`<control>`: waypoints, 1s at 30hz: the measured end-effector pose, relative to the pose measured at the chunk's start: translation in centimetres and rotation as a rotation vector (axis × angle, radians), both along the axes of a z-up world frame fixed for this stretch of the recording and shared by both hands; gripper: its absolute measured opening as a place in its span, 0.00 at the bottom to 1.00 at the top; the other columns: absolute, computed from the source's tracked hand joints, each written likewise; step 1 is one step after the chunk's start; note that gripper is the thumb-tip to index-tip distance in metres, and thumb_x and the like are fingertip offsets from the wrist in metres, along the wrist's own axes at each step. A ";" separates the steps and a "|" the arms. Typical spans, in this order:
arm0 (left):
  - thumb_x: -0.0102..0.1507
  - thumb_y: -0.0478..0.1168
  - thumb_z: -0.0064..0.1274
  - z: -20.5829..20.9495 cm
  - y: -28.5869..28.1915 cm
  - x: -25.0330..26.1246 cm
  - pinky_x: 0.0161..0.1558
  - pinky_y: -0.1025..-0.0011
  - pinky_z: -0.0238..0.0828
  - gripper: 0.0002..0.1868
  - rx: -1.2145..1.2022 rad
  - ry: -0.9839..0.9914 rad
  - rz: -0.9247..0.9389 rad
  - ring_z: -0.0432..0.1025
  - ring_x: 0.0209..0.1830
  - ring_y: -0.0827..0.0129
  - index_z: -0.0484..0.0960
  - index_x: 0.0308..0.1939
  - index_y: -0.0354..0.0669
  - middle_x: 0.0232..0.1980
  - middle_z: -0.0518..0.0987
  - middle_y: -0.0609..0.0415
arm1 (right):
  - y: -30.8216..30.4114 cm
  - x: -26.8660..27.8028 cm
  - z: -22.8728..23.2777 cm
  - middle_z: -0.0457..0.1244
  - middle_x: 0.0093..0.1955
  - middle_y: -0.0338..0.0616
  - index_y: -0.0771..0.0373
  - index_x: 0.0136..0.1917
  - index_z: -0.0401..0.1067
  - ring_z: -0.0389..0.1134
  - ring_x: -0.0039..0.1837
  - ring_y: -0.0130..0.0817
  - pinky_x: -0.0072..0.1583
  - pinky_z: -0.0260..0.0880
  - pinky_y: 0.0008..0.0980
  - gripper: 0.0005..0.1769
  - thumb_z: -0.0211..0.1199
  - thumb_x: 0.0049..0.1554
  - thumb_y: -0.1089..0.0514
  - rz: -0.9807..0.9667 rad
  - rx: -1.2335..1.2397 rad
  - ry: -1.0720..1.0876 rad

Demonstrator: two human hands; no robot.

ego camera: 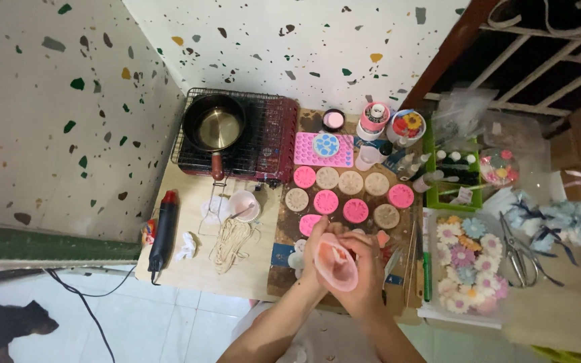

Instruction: Preparing candle molds and inserting wicks as part of a handmade candle production process.

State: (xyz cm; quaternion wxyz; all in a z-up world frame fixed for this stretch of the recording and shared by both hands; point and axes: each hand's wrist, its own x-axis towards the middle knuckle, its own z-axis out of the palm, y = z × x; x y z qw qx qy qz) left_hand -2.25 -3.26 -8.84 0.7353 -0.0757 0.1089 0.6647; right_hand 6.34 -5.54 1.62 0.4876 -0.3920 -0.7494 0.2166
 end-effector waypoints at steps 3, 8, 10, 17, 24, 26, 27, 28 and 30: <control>0.71 0.54 0.51 -0.4 -0.4 -0.9 0.30 0.72 0.66 0.20 -0.095 -0.010 -0.087 0.68 0.28 0.71 0.71 0.27 0.51 0.25 0.70 0.60 | -0.1 -0.8 -0.1 0.63 0.58 0.51 0.63 0.59 0.64 0.69 0.59 0.46 0.59 0.70 0.40 0.38 0.81 0.40 0.60 -0.029 -0.058 0.000; 0.69 0.54 0.52 -1.3 -0.1 -1.7 0.37 0.68 0.71 0.17 -0.107 -0.047 -0.160 0.71 0.34 0.68 0.73 0.32 0.50 0.31 0.74 0.57 | -0.5 -2.5 1.3 0.63 0.59 0.50 0.63 0.59 0.63 0.70 0.59 0.41 0.60 0.71 0.39 0.39 0.81 0.40 0.59 -0.084 -0.183 0.023; 0.68 0.53 0.51 0.3 0.0 -2.8 0.40 0.68 0.74 0.15 -0.164 -0.041 -0.199 0.73 0.38 0.67 0.75 0.35 0.48 0.35 0.76 0.55 | -0.4 -3.1 1.3 0.63 0.59 0.49 0.63 0.60 0.63 0.70 0.60 0.40 0.61 0.71 0.38 0.39 0.81 0.40 0.59 -0.104 -0.213 0.049; 0.71 0.68 0.30 6.9 -1.0 -6.9 0.72 0.60 0.64 0.41 0.310 0.966 -0.040 0.69 0.71 0.59 0.73 0.68 0.34 0.72 0.71 0.41 | 0.2 -3.4 0.6 0.65 0.58 0.45 0.63 0.63 0.64 0.69 0.60 0.35 0.61 0.71 0.36 0.42 0.82 0.41 0.55 -0.213 -0.296 0.207; 0.69 0.77 0.11 13.8 -1.1 -10.0 0.84 0.56 0.33 0.55 0.698 1.126 -0.139 0.43 0.89 0.53 0.58 0.80 0.37 0.85 0.56 0.41 | -0.3 -4.4 -0.6 0.68 0.54 0.45 0.62 0.59 0.71 0.72 0.55 0.35 0.57 0.73 0.35 0.28 0.78 0.49 0.51 -0.221 -0.198 0.106; 0.70 0.75 0.13 12.8 -0.5 -10.0 0.83 0.55 0.37 0.53 0.684 1.181 -0.136 0.45 0.88 0.52 0.63 0.77 0.34 0.85 0.56 0.42 | -0.2 -4.9 0.3 0.67 0.55 0.46 0.62 0.60 0.69 0.71 0.57 0.35 0.58 0.72 0.36 0.28 0.76 0.52 0.50 -0.194 -0.215 0.117; 0.72 0.73 0.16 12.2 -0.3 -10.0 0.82 0.55 0.41 0.50 0.666 1.237 -0.130 0.47 0.87 0.52 0.68 0.74 0.32 0.85 0.56 0.43 | -0.2 -5.2 0.8 0.66 0.57 0.46 0.63 0.61 0.67 0.70 0.58 0.36 0.60 0.70 0.37 0.27 0.74 0.55 0.49 -0.163 -0.236 0.128; 0.72 0.73 0.16 12.4 -0.3 -10.1 0.82 0.55 0.41 0.50 0.669 1.235 -0.135 0.47 0.87 0.52 0.68 0.74 0.32 0.85 0.56 0.43 | -0.2 -5.3 0.7 0.66 0.57 0.46 0.63 0.61 0.67 0.70 0.58 0.36 0.60 0.70 0.37 0.27 0.74 0.55 0.49 -0.168 -0.235 0.129; 0.75 0.62 0.30 13.0 -0.2 -10.5 0.82 0.55 0.43 0.39 0.647 1.130 -0.177 0.47 0.87 0.51 0.68 0.73 0.30 0.85 0.57 0.43 | -0.1 -5.6 0.5 0.62 0.62 0.49 0.66 0.66 0.59 0.67 0.63 0.38 0.64 0.67 0.39 0.35 0.71 0.57 0.45 -0.030 -0.284 0.193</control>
